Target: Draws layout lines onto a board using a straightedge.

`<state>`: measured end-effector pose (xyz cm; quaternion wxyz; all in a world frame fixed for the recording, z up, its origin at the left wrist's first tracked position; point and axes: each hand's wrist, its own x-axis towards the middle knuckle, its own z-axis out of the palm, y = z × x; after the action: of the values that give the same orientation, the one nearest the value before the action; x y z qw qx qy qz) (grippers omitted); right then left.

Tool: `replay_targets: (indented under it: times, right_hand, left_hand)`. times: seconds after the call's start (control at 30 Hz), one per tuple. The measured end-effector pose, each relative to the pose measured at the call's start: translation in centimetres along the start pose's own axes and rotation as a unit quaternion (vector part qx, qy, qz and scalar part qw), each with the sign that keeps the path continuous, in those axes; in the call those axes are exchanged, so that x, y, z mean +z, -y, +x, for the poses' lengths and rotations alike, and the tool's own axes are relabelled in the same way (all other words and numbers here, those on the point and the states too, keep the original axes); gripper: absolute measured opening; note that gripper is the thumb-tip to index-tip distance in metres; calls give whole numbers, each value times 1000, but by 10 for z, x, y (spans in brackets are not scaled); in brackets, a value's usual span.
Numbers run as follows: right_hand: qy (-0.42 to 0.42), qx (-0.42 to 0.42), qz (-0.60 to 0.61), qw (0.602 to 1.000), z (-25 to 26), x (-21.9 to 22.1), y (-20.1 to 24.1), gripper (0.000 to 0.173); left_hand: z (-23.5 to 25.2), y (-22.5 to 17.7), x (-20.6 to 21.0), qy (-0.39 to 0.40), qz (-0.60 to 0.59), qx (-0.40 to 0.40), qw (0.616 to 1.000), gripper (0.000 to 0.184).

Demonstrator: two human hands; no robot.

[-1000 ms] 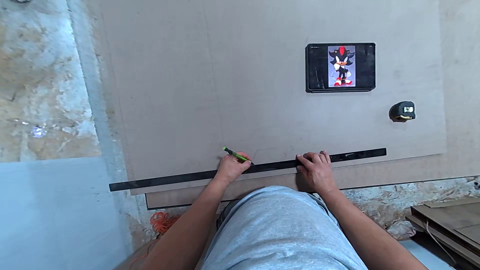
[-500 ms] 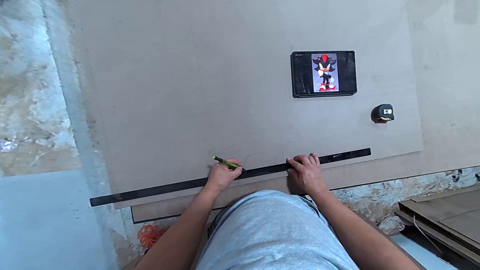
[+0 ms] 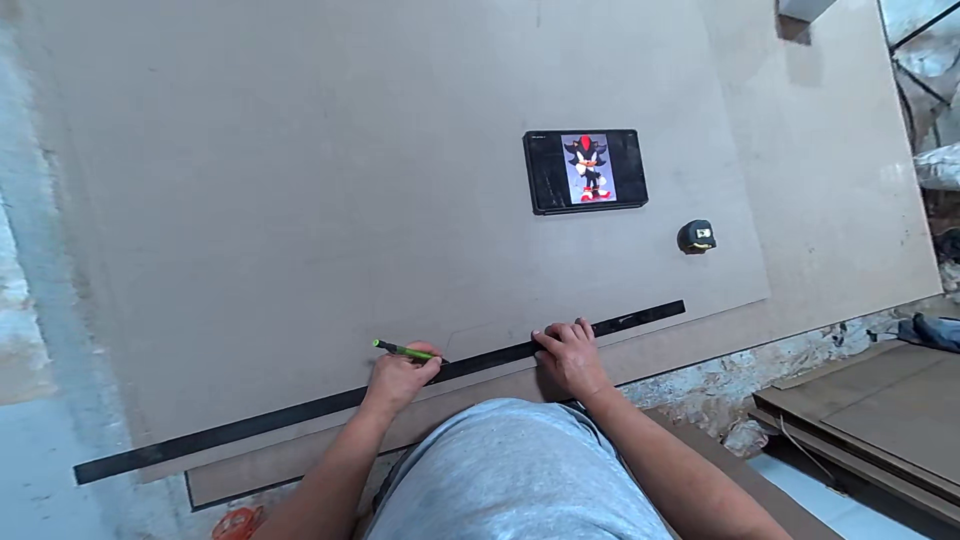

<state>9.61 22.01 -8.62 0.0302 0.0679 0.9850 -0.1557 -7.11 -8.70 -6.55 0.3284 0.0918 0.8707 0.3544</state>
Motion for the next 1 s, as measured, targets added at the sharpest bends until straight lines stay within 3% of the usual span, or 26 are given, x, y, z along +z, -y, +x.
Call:
replay_targets:
  times: [1.0]
  right_hand:
    - [-4,4,9,1000,0,1,2,33]
  left_hand:
    - [-1,-1,0,-10,-2,3,1000,6]
